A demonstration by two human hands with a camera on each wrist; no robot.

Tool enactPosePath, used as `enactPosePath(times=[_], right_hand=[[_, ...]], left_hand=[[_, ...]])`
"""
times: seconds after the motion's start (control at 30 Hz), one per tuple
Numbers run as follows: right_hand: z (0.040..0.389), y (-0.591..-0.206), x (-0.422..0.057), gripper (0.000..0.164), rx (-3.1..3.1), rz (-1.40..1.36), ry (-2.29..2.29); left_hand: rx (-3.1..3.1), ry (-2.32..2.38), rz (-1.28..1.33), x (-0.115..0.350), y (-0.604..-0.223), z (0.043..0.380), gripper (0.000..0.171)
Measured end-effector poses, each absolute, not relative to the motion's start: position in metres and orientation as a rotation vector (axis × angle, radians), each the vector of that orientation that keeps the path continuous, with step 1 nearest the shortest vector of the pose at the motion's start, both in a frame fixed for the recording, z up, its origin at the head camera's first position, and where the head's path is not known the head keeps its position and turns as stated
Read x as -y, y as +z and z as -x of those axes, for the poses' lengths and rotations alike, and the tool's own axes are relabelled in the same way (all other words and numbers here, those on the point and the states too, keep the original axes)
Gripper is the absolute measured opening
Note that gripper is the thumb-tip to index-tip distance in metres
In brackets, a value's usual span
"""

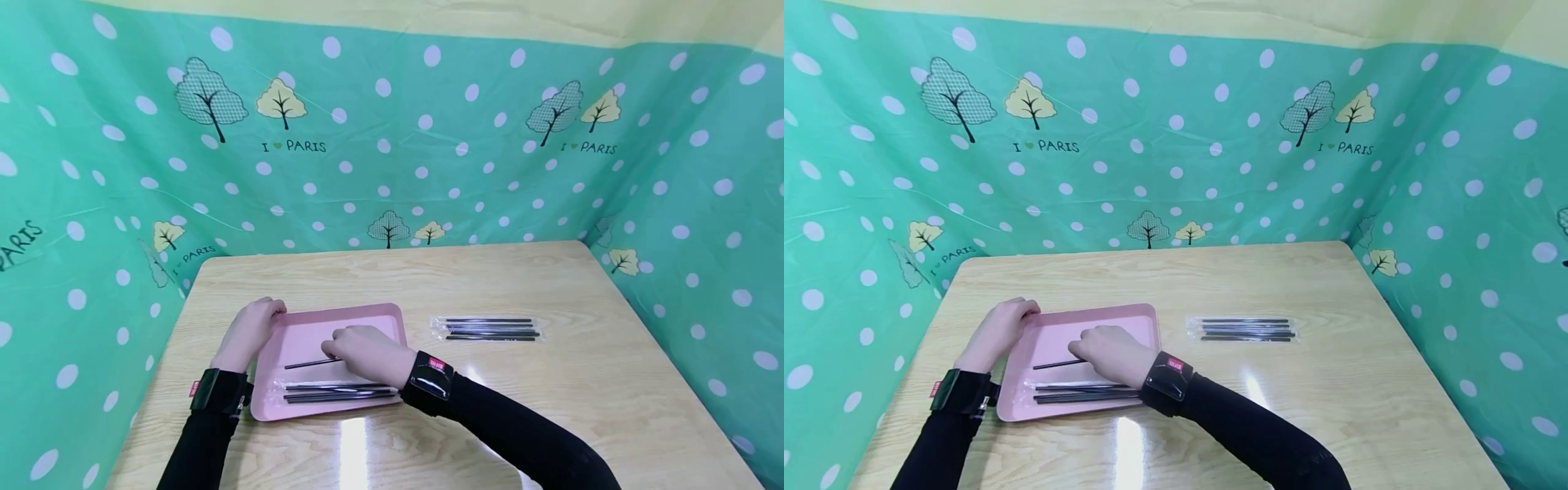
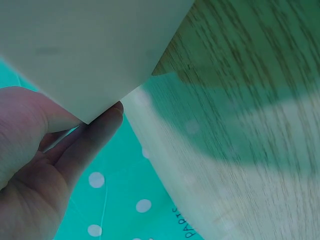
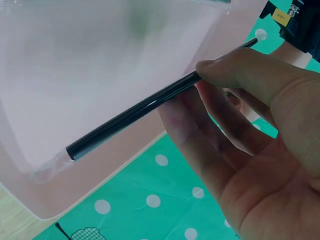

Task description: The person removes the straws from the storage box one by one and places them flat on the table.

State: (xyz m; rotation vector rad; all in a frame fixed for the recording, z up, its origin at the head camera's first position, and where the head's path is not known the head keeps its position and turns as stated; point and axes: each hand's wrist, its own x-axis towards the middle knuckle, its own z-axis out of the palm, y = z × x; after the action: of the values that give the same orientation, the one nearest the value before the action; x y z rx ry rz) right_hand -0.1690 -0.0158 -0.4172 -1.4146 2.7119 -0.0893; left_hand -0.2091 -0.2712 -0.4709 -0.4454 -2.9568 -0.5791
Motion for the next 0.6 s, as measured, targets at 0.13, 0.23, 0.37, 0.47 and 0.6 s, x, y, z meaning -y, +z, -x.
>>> enactPosePath(times=[0.13,0.23,0.37,0.47,0.6], right_hand=[[0.168,-0.417,0.011,0.029,-2.725,1.395,-0.095],[0.165,-0.416,0.003,0.030,-2.737,1.371,-0.114],[0.165,-0.413,-0.007,0.030,-2.753,1.354,-0.124],[0.167,-0.413,-0.017,0.029,-2.765,1.353,-0.133],[0.167,-0.413,-0.036,0.026,-2.790,1.300,-0.179]], left_hand=[[2.952,-0.564,0.453,0.273,-0.469,0.207,0.011],[2.949,-0.558,0.449,0.272,-0.470,0.206,0.011],[2.937,-0.555,0.445,0.272,-0.471,0.206,0.011],[2.942,-0.560,0.438,0.273,-0.471,0.208,0.011],[2.955,-0.569,0.435,0.274,-0.471,0.209,0.011]])
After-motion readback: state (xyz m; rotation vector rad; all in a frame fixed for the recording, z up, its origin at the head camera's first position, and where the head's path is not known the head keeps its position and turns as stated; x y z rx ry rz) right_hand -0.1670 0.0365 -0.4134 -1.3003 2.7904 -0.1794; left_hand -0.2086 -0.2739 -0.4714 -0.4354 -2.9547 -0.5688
